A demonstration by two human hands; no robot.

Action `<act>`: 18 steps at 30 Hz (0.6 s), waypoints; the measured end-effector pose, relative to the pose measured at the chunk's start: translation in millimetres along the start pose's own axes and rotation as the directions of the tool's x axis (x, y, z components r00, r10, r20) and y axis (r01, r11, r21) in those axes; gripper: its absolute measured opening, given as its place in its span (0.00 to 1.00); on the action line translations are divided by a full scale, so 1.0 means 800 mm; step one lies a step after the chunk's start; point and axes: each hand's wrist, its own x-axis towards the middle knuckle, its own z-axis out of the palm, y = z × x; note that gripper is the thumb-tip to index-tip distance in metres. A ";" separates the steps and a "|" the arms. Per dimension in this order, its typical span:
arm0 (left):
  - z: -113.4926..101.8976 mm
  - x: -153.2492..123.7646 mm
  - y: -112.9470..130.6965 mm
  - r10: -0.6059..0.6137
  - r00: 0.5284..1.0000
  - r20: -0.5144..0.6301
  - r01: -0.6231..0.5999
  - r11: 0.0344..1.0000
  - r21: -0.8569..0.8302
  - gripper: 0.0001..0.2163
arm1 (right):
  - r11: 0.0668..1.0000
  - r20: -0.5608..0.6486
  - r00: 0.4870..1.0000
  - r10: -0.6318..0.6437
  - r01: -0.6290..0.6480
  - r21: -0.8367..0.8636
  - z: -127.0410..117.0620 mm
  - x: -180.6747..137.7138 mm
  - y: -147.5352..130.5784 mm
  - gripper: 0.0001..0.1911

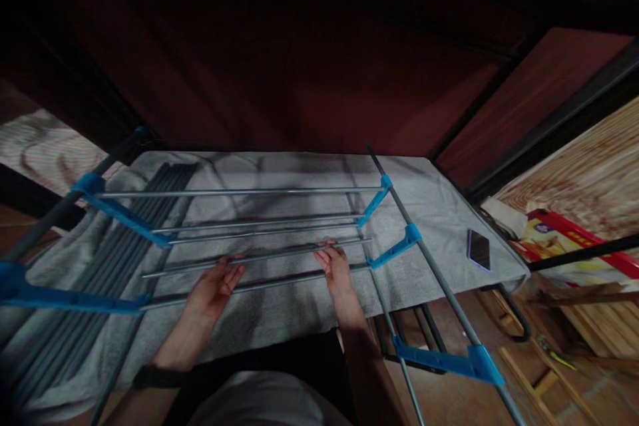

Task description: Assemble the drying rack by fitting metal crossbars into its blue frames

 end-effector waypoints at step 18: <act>0.038 -0.016 -0.048 -0.103 0.981 0.164 0.094 0.994 0.063 0.07 | 0.999 0.042 0.999 0.025 -0.025 0.019 0.000 -0.005 0.024 0.13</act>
